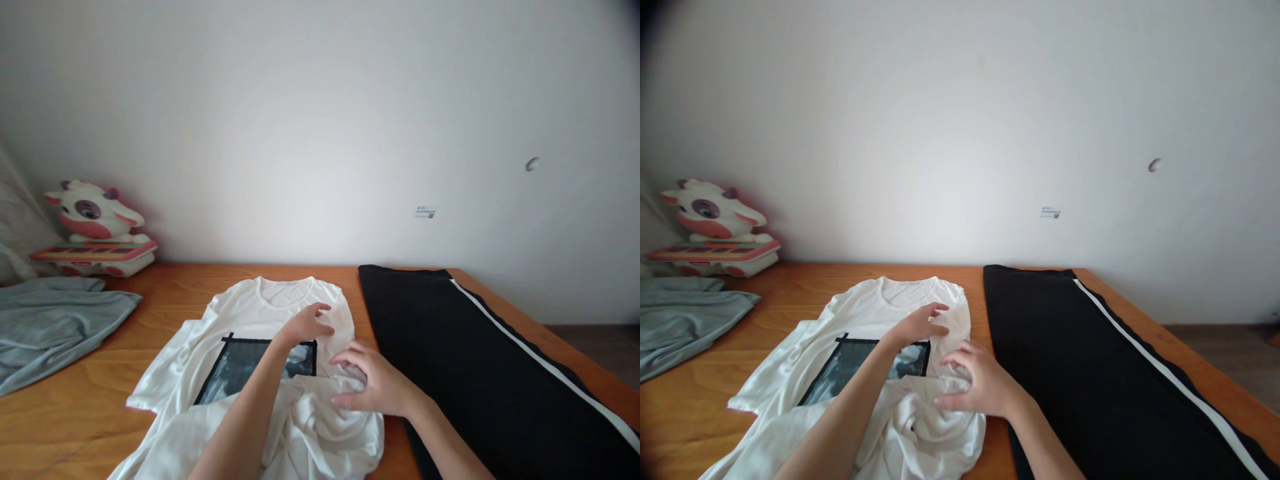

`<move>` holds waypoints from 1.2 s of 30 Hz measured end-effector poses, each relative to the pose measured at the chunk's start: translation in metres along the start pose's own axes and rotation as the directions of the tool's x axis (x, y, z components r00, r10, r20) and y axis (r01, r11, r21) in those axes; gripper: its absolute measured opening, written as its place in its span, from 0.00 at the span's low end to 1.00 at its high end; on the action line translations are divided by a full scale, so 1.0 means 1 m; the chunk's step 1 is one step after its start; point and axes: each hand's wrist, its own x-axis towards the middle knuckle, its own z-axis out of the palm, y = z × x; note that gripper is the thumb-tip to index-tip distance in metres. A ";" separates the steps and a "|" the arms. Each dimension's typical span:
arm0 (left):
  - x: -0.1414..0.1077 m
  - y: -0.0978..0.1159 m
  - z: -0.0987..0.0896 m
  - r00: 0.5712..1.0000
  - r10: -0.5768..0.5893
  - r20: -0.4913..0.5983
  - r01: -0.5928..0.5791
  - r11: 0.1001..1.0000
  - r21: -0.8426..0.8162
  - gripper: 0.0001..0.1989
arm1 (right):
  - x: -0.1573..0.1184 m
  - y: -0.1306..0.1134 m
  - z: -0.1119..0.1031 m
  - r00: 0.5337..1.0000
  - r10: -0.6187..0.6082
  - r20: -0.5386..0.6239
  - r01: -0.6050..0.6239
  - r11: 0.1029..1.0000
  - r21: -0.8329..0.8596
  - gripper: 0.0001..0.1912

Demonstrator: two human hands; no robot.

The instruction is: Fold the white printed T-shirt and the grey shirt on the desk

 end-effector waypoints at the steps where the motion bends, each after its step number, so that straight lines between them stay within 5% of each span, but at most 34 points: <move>1: -0.001 0.000 -0.001 1.000 0.015 0.002 -0.015 0.999 0.045 0.35 | -0.001 -0.005 0.002 1.000 -0.021 -0.010 0.020 0.996 -0.085 0.31; 4: -0.001 0.002 0.000 0.998 0.067 0.015 -0.069 0.986 0.151 0.31 | -0.001 -0.018 0.012 0.997 -0.074 -0.030 0.063 0.959 -0.275 0.28; 9: 0.000 0.004 0.002 0.991 0.125 0.047 -0.133 0.955 0.264 0.29 | 0.002 -0.030 0.030 0.993 -0.112 -0.025 0.094 0.920 -0.380 0.06; 14: 0.000 0.005 0.001 0.989 0.137 0.060 -0.149 0.936 0.319 0.28 | -0.001 -0.045 0.030 0.993 -0.111 0.045 0.120 0.942 -0.312 0.03; 18: 0.000 0.007 0.001 0.991 0.117 0.061 -0.131 0.927 0.352 0.26 | -0.009 -0.053 0.023 0.988 -0.002 0.157 0.020 0.994 -0.110 0.05; 22: -0.003 0.010 0.001 0.994 0.085 0.075 -0.108 0.913 0.393 0.24 | -0.014 -0.048 0.015 0.850 0.091 0.519 -0.207 0.963 0.170 0.13; 24: -0.005 0.013 0.000 0.995 0.066 0.079 -0.094 0.902 0.421 0.28 | -0.013 -0.042 0.010 0.805 0.055 0.590 -0.275 0.917 0.289 0.16; 28: -0.010 0.019 -0.002 0.999 0.033 0.039 -0.048 0.866 0.498 0.38 | -0.007 -0.028 -0.001 0.930 0.084 0.358 -0.270 0.817 0.509 0.23; 31: -0.015 0.023 -0.003 1.000 0.019 0.023 -0.029 0.841 0.540 0.37 | -0.007 -0.016 -0.012 0.975 0.195 0.108 -0.223 0.883 0.413 0.19; 36: -0.020 0.028 -0.001 1.000 0.007 0.021 -0.018 0.825 0.566 0.40 | -0.018 -0.001 -0.024 0.920 0.305 0.248 -0.358 0.910 0.210 0.22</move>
